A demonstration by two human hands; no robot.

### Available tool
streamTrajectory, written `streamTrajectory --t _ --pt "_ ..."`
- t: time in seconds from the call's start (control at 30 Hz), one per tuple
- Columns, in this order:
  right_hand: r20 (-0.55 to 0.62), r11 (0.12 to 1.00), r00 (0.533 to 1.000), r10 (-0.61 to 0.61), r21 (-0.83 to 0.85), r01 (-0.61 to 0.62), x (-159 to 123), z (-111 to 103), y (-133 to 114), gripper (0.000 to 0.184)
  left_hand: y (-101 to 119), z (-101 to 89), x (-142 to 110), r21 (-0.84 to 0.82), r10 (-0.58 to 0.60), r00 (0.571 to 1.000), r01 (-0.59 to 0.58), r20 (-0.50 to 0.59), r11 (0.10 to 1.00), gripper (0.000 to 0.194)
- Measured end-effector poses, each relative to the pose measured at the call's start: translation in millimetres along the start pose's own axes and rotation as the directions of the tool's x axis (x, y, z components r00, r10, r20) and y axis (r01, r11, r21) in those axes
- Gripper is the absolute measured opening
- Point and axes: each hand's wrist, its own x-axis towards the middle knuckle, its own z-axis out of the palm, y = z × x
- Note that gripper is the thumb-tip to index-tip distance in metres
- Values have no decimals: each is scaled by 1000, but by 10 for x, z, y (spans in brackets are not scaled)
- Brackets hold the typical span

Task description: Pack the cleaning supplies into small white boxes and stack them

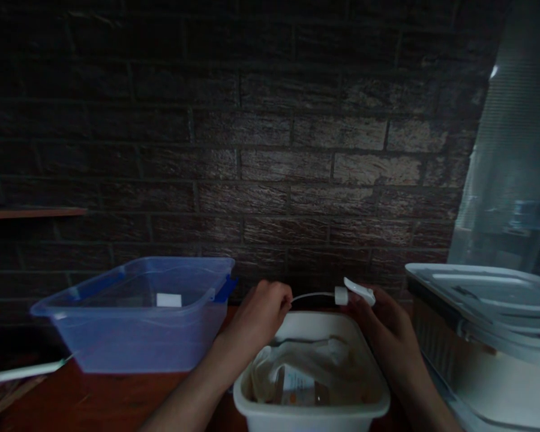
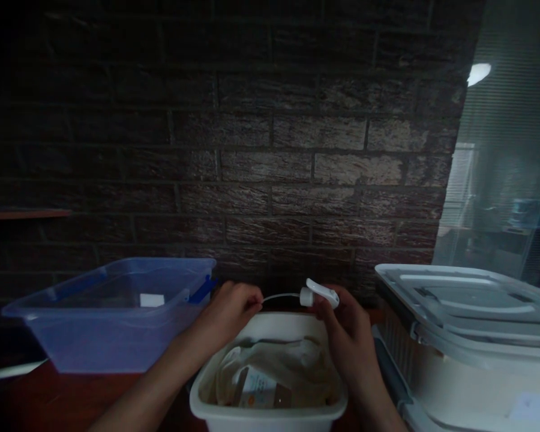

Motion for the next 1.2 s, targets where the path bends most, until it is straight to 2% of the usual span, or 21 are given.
streamTrajectory --t 0.13,0.3,0.43,0.53,0.7,0.9,1.03,1.2 --pt "61 980 998 -25 -194 36 -18 -25 41 35 -77 53 -18 80 -23 998 19 53 997 23" --pt "146 883 989 0 -465 69 -70 -79 86 30 -137 122 -41 141 -46 994 31 103 990 23" --pt "185 819 983 -10 -563 114 -109 -112 115 27 -94 141 -44 157 -39 992 19 121 987 13" --pt "197 770 980 -8 -624 132 -124 -127 100 24 2 103 -23 110 9 989 -25 147 994 13" --pt "192 733 979 -70 -656 181 -170 -126 14 18 118 36 13 -3 128 979 -129 162 992 26" --pt "213 760 969 -127 -606 233 -225 -144 -50 20 85 41 1 -15 194 962 -195 193 981 29" --pt "232 755 952 -200 -583 300 -236 -171 -72 20 130 17 -21 10 205 960 -211 190 978 29" --pt "222 743 943 -248 -581 332 -255 -172 -97 17 170 23 -6 -25 159 970 -157 186 987 26"
